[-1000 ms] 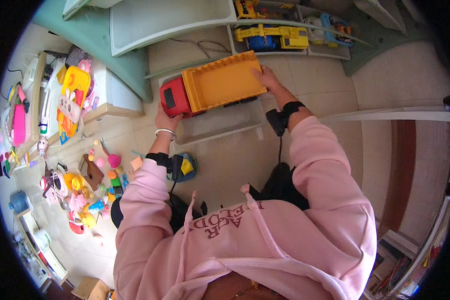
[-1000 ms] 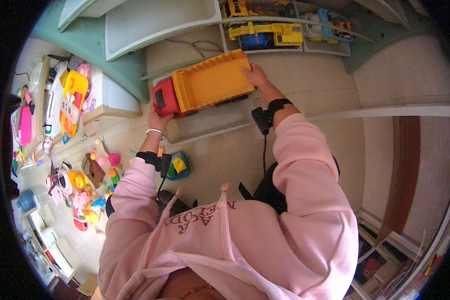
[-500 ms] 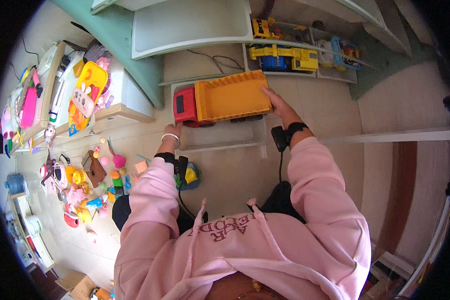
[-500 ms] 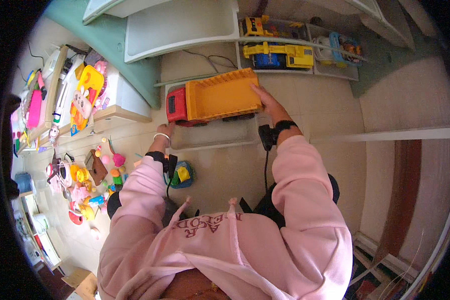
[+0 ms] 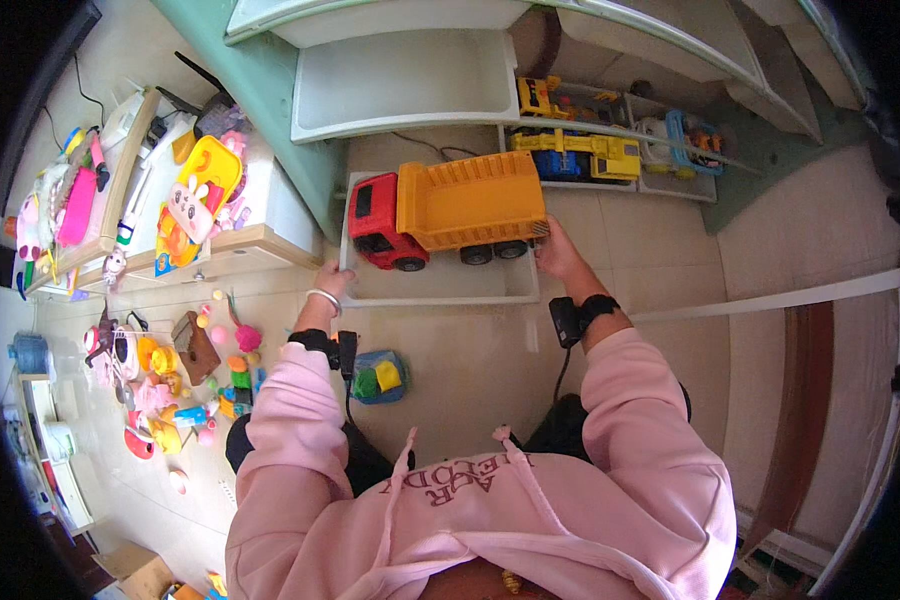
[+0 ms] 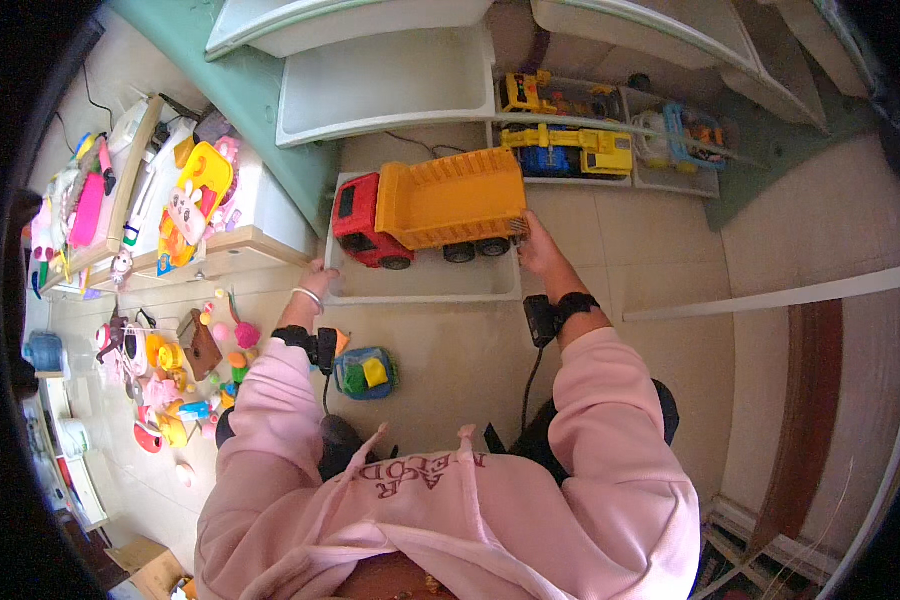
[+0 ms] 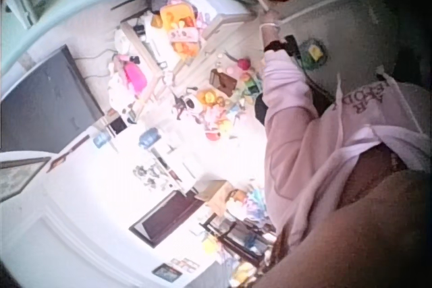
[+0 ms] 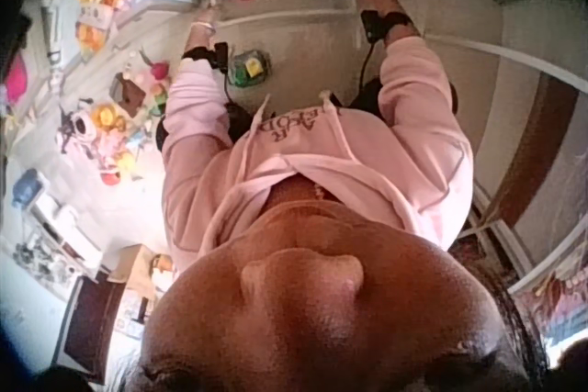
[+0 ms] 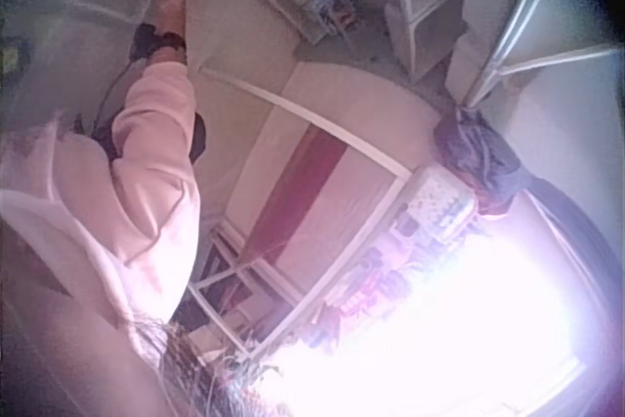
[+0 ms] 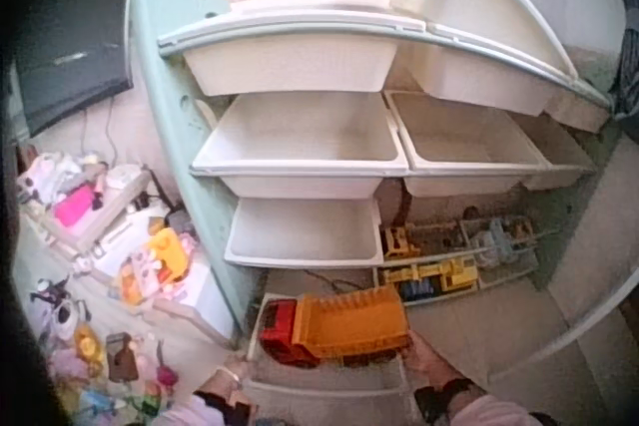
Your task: The person organizes scattered toys in a cluttered room. They place a toy dump truck into a shelf bin, then gather small colorful pieces from a basket and put them into a green circular container, which is also placed on the shelf.
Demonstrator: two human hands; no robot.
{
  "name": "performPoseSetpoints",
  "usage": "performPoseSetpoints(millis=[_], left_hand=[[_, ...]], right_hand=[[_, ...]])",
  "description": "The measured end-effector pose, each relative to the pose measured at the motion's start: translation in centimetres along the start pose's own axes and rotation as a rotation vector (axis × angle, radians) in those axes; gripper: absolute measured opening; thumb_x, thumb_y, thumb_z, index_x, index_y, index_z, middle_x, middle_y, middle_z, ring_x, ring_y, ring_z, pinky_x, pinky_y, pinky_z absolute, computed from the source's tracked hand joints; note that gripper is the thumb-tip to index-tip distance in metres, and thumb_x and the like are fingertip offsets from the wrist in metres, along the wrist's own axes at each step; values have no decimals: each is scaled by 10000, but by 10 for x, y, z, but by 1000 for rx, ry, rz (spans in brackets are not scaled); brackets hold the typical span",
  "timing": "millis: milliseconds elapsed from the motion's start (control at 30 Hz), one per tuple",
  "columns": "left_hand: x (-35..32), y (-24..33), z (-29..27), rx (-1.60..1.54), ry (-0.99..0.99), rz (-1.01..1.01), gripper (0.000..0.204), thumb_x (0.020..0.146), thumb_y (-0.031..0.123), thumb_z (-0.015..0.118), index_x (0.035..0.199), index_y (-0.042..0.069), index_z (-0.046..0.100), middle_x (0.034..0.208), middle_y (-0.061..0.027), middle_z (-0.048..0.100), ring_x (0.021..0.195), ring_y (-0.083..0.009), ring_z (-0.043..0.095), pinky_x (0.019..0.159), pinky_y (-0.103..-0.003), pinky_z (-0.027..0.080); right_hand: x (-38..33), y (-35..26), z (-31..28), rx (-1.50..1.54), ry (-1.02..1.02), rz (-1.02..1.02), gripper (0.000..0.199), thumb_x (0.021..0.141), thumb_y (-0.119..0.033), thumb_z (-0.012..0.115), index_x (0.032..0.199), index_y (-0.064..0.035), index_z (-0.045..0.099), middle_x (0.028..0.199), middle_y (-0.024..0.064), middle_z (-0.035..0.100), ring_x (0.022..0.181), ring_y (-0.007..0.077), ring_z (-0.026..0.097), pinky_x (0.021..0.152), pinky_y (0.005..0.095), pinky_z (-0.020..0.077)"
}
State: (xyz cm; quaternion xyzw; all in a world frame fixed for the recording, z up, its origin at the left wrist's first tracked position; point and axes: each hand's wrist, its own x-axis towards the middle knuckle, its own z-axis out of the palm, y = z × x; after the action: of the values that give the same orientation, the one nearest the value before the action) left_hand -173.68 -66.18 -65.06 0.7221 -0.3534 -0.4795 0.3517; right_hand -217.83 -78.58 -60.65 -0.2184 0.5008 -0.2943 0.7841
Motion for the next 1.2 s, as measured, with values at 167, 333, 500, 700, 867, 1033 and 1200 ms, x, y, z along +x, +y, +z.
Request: performPoseSetpoints(millis=[167,333,500,700,867,1033,1200], left_hand=[[8,71,-34,201,-51,6,295,711,137,582,958,-24,598,812,-93,612,768,-189,557,691,-312,443],[-2,121,-38,99,-35,-93,311,710,159,575,977,1,563,931,-105,554,840,-226,543,693,-362,486],[-11,148,-45,-124,-76,-163,190,706,148,557,866,47,536,880,-80,516,815,-239,549,650,-393,530],[-16,162,-52,-169,-50,-137,266,714,138,535,962,43,554,863,-61,553,816,-211,569,676,-370,521],[-21,132,-47,-180,-93,-72,448,707,75,531,1147,17,470,889,-46,544,821,-181,556,648,-375,507],[-20,82,-42,-309,-204,133,459,685,-38,459,1143,-8,481,1023,-46,570,888,-156,545,746,-254,439],[-28,67,-32,-476,-130,90,530,671,-10,490,1196,36,435,1035,-66,522,900,-200,515,694,-371,454]], right_hand=[[-3,-42,41,-11,110,73,930,708,-668,496,1399,-148,154,1433,159,31,1255,344,179,984,482,225],[2,-75,51,33,117,162,964,708,-666,479,1410,-116,113,1450,164,-15,1313,317,88,1017,486,122],[8,-89,53,-46,158,217,943,709,-693,451,1400,-130,145,1437,188,-4,1285,359,143,971,551,215],[-4,-90,65,45,184,260,969,727,-701,408,1414,-132,30,1436,193,-138,1322,338,-76,1021,522,60],[-12,-75,70,-5,136,65,885,772,-672,370,1415,-149,59,1456,140,-101,1326,324,-78,1028,493,19],[-3,-50,56,99,215,-54,769,780,-575,488,1362,-131,253,1394,84,207,1211,296,254,981,457,202],[6,-34,47,69,119,-214,616,834,-505,465,1291,-105,364,1299,51,337,1122,245,336,961,388,241]])
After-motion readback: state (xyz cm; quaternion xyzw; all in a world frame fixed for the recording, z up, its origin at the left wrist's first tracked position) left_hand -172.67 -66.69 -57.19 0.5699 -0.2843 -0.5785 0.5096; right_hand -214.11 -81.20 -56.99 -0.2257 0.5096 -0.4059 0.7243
